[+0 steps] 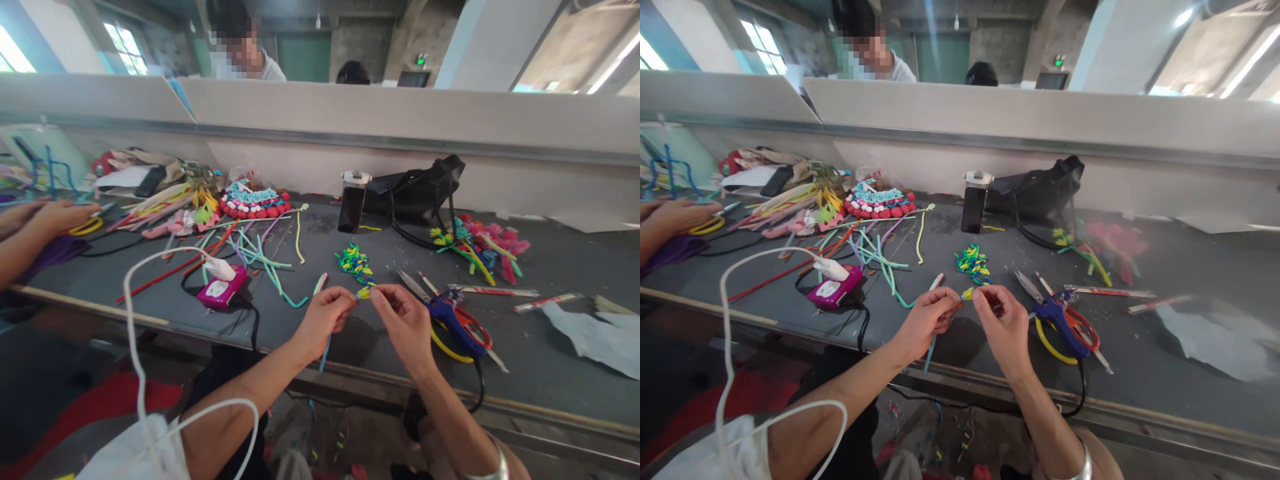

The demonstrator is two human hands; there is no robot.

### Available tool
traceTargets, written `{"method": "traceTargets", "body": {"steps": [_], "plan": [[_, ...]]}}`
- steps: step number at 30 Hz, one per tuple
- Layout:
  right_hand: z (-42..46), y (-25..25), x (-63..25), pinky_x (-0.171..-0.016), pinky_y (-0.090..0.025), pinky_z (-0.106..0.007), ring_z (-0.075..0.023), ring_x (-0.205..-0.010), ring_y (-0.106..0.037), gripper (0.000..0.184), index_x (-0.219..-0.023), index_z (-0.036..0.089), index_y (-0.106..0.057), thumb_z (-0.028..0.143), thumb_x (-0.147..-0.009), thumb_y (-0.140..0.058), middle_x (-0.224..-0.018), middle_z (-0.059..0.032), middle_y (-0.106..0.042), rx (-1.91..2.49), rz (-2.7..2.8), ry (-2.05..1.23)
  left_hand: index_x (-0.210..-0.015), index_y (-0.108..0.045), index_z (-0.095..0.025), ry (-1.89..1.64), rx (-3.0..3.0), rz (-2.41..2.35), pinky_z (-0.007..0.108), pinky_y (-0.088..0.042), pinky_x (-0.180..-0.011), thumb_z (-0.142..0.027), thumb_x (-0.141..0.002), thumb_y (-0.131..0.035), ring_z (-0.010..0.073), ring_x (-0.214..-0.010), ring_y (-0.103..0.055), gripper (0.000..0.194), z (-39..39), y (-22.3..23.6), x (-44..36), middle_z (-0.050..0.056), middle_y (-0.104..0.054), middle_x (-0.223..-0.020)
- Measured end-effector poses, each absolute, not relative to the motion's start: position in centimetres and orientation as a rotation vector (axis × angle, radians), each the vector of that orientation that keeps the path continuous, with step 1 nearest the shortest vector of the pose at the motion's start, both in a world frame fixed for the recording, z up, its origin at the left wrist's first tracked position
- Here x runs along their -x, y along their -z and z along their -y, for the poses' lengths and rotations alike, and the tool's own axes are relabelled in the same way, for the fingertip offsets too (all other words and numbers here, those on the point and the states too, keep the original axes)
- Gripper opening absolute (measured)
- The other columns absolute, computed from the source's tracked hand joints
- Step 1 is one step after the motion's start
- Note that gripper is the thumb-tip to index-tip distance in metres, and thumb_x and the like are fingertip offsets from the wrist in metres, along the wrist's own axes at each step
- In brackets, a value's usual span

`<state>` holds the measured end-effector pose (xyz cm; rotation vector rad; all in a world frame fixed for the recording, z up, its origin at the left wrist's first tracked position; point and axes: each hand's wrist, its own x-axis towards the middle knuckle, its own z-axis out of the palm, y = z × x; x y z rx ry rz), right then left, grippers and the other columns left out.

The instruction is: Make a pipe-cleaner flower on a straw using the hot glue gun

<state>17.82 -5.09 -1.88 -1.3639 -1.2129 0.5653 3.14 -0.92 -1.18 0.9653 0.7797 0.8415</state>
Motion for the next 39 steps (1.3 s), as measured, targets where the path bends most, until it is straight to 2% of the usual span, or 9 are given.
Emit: {"method": "traceTargets", "body": {"steps": [7, 11, 24, 33, 39], "plan": [[5.1, 2.0, -18.0, -0.061, -0.048, -0.026, -0.0171, -0.075, -0.062, 0.031, -0.093, 0.017, -0.069, 0.046, -0.084, -0.061, -0.088, -0.0067, -0.07, 1.364, 1.204, -0.627, -0.071, -0.051, -0.017, -0.906, -0.991, -0.753, 0.019, -0.01, -0.039, -0.038, -0.076, -0.067, 0.0014, -0.04, -0.023, 0.027, 0.8, 0.8, -3.0, -0.008, -0.038, -0.056], [5.2, 2.1, -18.2, -0.057, -0.045, -0.025, -0.0159, -0.07, -0.06, 0.032, -0.092, 0.016, -0.069, 0.046, -0.084, -0.061, -0.082, -0.0054, -0.069, 1.391, 1.203, -0.614, -0.075, -0.053, -0.018, -0.938, -1.009, -0.744, 0.019, -0.012, -0.039, -0.042, -0.076, -0.069, 0.0019, -0.04, -0.024, 0.029, 0.7, 0.7, -2.8, -0.009, -0.038, -0.055], [5.3, 2.9, -19.6, -0.053, -0.044, -0.025, -0.0157, -0.066, -0.059, 0.03, -0.091, 0.017, -0.069, 0.045, -0.083, -0.06, -0.076, -0.0039, -0.068, 1.485, 1.237, -0.59, -0.08, -0.058, -0.017, -1.015, -0.992, -0.703, 0.019, -0.014, -0.041, -0.04, -0.072, -0.075, 0.0012, -0.041, -0.024, 0.03, 0.1, 0.7, -2.4, -0.009, -0.036, -0.056], [5.5, 3.5, -19.9, -0.051, -0.042, -0.026, -0.0165, -0.06, -0.058, 0.03, -0.087, 0.018, -0.071, 0.046, -0.081, -0.061, -0.073, -0.0043, -0.068, 1.517, 1.265, -0.609, -0.08, -0.061, -0.015, -1.037, -1.011, -0.727, 0.018, -0.023, -0.041, -0.042, -0.074, -0.072, 0.0037, -0.048, -0.037, 0.03, -0.4, 0.4, -2.1, -0.004, -0.047, -0.066], [5.2, 4.0, -20.3, -0.051, -0.042, -0.026, -0.0161, -0.06, -0.056, 0.032, -0.085, 0.017, -0.071, 0.047, -0.08, -0.061, -0.074, -0.0057, -0.068, 1.561, 1.271, -0.611, -0.077, -0.059, -0.014, -1.09, -0.988, -0.742, 0.017, -0.015, -0.039, -0.042, -0.076, -0.07, 0.0017, -0.043, -0.03, 0.031, -1.4, 0.1, -1.4, -0.005, -0.044, -0.062]]}}
